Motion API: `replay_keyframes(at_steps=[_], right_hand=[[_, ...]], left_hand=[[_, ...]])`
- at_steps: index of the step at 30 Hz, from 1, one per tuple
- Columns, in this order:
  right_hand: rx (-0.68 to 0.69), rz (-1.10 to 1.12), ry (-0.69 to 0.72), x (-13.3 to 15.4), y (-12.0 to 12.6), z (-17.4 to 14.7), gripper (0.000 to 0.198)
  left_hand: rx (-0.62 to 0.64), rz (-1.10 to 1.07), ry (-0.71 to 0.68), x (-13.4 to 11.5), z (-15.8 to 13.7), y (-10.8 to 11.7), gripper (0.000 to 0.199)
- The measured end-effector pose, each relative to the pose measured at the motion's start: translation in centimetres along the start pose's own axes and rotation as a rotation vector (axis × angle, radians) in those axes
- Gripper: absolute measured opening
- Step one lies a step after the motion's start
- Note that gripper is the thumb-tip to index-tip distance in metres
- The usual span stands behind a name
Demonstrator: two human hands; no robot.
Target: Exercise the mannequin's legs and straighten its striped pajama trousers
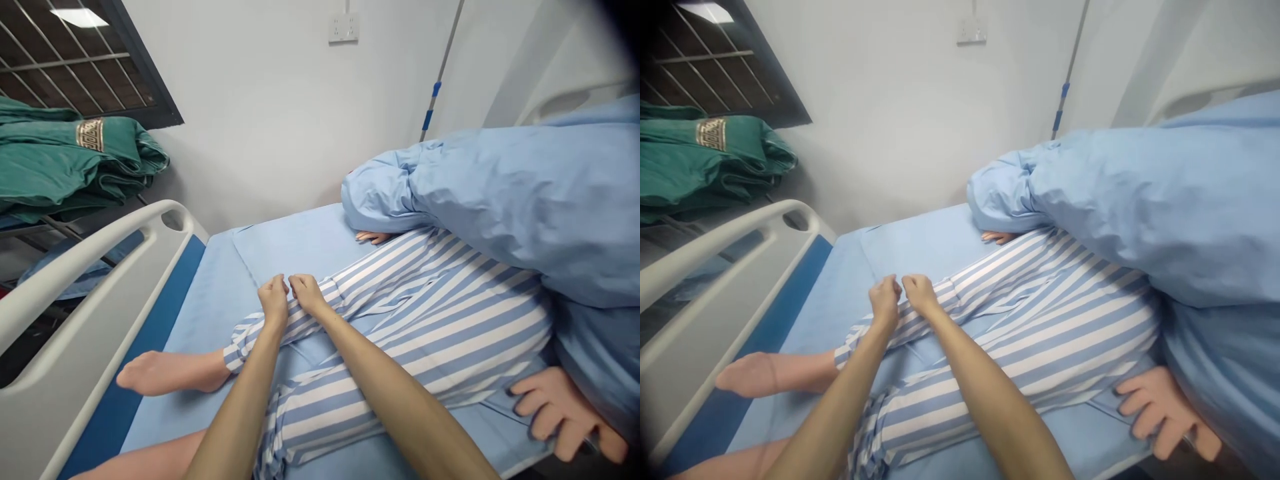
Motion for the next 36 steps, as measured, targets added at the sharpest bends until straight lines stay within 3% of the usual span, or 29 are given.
replay_keyframes(at_steps=[3, 7, 12, 17, 22, 26, 30, 36], right_hand=[[-0.041, 0.012, 0.003, 0.4, 2.2, 0.7, 0.032], [-0.102, -0.143, 0.097, 0.2, 6.5, 1.4, 0.033], [-0.18, -0.111, 0.04, -1.3, 9.0, 1.1, 0.036], [-0.183, 0.057, -0.029, -2.0, 9.4, 2.0, 0.033], [-0.262, -0.114, 0.038, -2.2, 13.8, 3.1, 0.034], [-0.244, -0.136, 0.024, -2.6, 15.7, 3.2, 0.033], [-0.253, 0.014, -0.034, -2.4, 16.3, 3.9, 0.03], [-0.328, -0.18, 0.093, -2.7, 19.8, 3.9, 0.031]], left_hand=[[0.033, 0.102, -0.049, 0.7, -0.9, -1.5, 0.035], [0.075, 0.208, -0.061, 1.5, -1.4, -1.3, 0.037], [0.12, 0.184, -0.028, -0.1, -0.9, -1.8, 0.034], [0.155, 0.054, -0.069, -2.2, -1.1, -5.9, 0.035], [0.233, 0.187, -0.075, -1.6, -2.3, -9.4, 0.034], [0.177, -0.018, -0.029, -2.9, -3.0, -11.9, 0.031], [0.252, -0.087, -0.019, -3.9, -3.7, -14.9, 0.03], [0.276, -0.011, -0.034, -2.4, -4.1, -15.9, 0.031]])
Point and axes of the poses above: each hand's wrist, its own z-axis towards the middle knuckle, its own y-axis out of the back of the hand, x = y × z, the point moved 1 cm from there along z, towards the middle knuckle, and after that the axes turned 4 degrees about y, right-handed, at the moved point
